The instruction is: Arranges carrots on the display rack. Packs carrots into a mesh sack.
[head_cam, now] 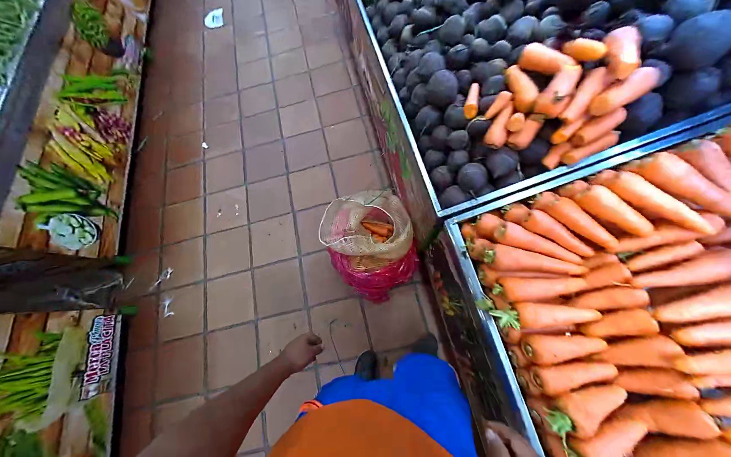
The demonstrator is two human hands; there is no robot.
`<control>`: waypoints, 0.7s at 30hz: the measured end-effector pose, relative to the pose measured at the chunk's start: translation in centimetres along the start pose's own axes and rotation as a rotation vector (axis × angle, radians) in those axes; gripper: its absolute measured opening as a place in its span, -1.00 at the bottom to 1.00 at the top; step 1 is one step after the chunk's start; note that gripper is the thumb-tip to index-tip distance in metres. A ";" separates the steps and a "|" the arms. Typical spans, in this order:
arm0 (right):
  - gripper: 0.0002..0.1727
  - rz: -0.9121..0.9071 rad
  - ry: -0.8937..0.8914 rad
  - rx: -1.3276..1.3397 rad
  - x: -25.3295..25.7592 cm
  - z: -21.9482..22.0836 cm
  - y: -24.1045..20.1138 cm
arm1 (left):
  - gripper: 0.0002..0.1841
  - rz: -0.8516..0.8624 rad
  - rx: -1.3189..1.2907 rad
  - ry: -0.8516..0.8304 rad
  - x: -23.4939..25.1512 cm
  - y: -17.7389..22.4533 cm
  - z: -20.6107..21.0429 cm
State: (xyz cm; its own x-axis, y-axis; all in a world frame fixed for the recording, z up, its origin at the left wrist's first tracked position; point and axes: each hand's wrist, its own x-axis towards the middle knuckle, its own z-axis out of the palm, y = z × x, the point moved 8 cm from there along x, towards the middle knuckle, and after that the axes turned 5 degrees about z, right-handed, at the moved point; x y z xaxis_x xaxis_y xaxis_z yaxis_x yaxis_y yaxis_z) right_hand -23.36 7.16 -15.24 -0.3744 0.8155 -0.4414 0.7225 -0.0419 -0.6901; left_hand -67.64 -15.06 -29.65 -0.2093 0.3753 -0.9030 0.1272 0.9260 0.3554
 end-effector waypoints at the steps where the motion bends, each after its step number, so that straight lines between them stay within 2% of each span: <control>1: -0.72 0.002 0.002 0.043 2.4 0.7 -1.7 | -0.53 -0.014 0.012 -0.016 1.1 0.1 -1.0; 4: -0.69 0.084 -0.143 0.097 12.4 5.3 -5.8 | -0.53 -0.020 0.071 -0.037 5.1 2.7 -4.3; 8: -0.58 0.198 -0.431 0.149 26.3 17.2 -6.7 | -0.55 0.028 0.063 -0.042 12.8 10.2 -8.5; 12: -0.61 0.301 -0.561 0.098 38.5 28.4 -6.5 | -0.59 0.257 0.128 0.027 27.4 18.6 -12.4; 16: -0.69 0.327 -0.530 0.114 48.7 35.7 -7.6 | -0.60 0.448 0.496 0.043 43.9 26.3 -14.6; 18: -0.71 0.244 -0.438 0.145 54.3 38.8 -7.7 | -0.49 0.475 0.754 -0.046 52.3 27.1 -13.8; 21: -0.64 0.205 -0.414 0.168 61.8 44.0 -8.0 | -0.35 0.421 1.147 -0.238 59.9 23.9 -11.9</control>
State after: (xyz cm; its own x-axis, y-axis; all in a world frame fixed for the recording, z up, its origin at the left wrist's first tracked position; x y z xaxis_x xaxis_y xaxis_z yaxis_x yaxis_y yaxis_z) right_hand -77.85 32.47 -62.17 -0.4585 0.4843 -0.7451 0.7144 -0.2978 -0.6332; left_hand -88.63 30.07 -72.35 0.2192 0.5066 -0.8339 0.9396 0.1206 0.3203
